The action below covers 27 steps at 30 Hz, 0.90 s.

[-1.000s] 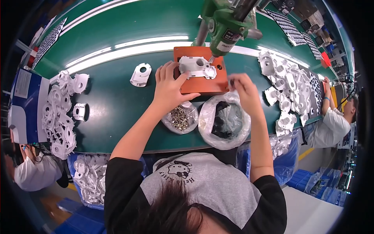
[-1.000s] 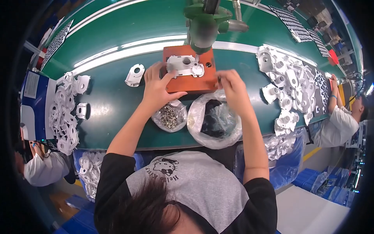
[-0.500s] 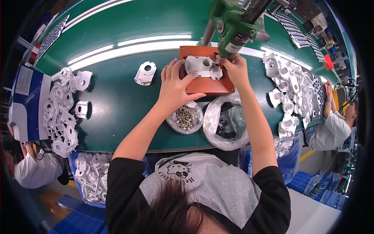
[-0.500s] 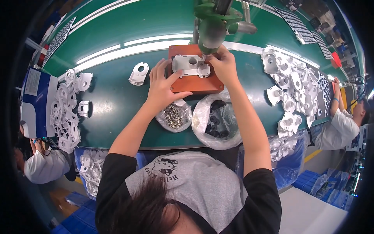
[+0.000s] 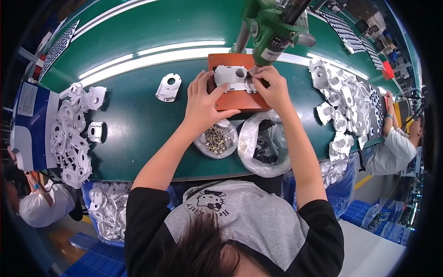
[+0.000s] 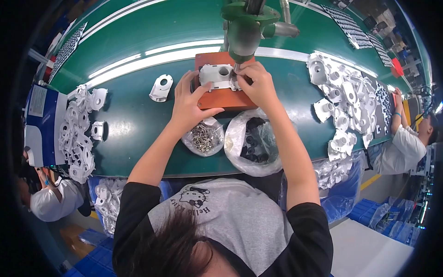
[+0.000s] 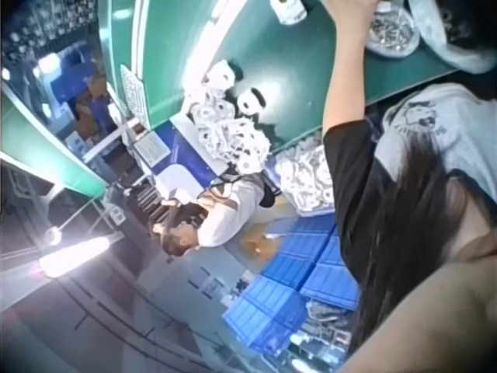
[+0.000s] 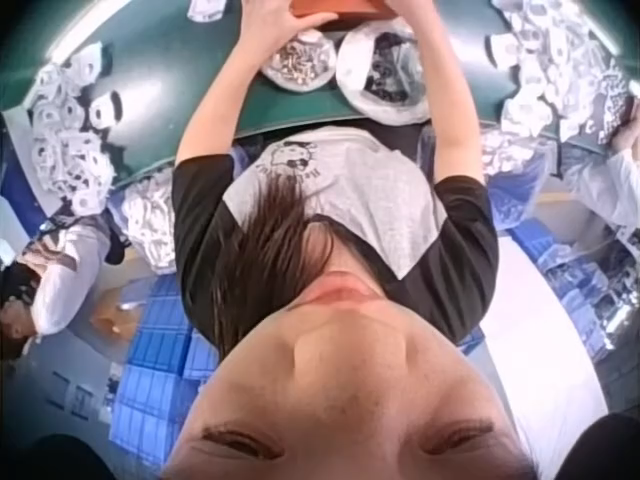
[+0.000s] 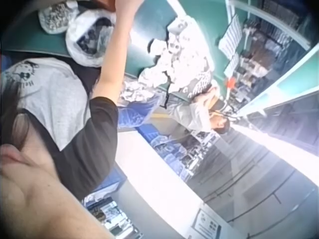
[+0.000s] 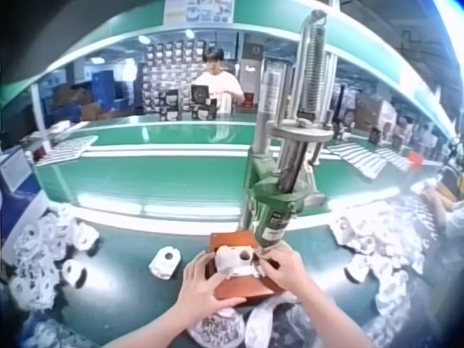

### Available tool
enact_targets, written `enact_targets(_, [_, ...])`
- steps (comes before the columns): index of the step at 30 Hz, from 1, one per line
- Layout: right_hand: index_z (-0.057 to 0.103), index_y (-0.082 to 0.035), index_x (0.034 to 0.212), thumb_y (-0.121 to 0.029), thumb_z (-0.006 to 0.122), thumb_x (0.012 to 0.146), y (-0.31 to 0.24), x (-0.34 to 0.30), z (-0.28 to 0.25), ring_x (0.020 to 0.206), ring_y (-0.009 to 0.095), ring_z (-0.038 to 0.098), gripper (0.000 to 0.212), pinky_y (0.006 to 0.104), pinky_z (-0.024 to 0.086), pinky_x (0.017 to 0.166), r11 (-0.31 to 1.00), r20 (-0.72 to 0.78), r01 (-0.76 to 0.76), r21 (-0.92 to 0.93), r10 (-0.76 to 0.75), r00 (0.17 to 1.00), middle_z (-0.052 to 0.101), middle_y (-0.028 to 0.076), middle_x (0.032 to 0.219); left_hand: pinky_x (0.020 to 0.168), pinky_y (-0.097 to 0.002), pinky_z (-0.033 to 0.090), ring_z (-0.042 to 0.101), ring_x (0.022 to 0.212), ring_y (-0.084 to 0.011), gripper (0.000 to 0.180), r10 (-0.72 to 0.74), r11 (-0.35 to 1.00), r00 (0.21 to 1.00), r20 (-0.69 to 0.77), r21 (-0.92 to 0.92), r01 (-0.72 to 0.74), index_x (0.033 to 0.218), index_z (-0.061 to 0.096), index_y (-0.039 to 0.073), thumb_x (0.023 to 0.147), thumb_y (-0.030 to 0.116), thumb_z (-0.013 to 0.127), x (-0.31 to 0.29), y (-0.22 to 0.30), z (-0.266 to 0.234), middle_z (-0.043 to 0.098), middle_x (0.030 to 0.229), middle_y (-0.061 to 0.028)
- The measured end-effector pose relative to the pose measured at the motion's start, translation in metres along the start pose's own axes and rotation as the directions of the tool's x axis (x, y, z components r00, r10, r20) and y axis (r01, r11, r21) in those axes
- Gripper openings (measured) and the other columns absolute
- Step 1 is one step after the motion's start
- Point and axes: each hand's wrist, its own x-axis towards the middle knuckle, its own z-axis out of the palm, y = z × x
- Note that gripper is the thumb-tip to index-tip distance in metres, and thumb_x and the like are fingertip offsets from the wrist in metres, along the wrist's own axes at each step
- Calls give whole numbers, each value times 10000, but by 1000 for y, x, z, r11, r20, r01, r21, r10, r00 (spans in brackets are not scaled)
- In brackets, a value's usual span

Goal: Assembling plastic components using a manual press on an assembly line.

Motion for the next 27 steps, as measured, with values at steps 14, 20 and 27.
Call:
enact_targets(14, [626, 26, 856, 0, 667, 778, 0, -4, 0, 839, 273, 628, 92, 325, 508, 706, 988, -35, 129, -88, -133, 991, 649, 130, 917, 1020, -494, 312, 348, 1282, -400, 629, -15, 999, 1000, 5, -29, 15, 1090, 625, 112, 606, 467, 814, -2, 0, 2, 391, 1340, -200])
enact_targets(20, [631, 17, 837, 5, 668, 766, -7, -6, 2, 839, 280, 619, 80, 332, 503, 714, 985, -124, 106, -133, -122, 985, 650, 123, 894, 1024, -493, 314, 349, 1284, -399, 629, -26, 999, 1000, 9, -34, 27, 1096, 625, 114, 606, 459, 817, -2, 0, 2, 391, 1342, -199])
enact_targets(27, [656, -16, 846, -28, 684, 740, -15, -4, -1, 849, 267, 580, 110, 358, 499, 712, 973, 33, 186, -137, -183, 983, 653, 84, 870, 1030, -493, 320, 349, 1284, -403, 635, -32, 998, 999, 9, -49, 33, 1106, 621, 119, 605, 455, 818, -2, -2, 3, 389, 1342, -199])
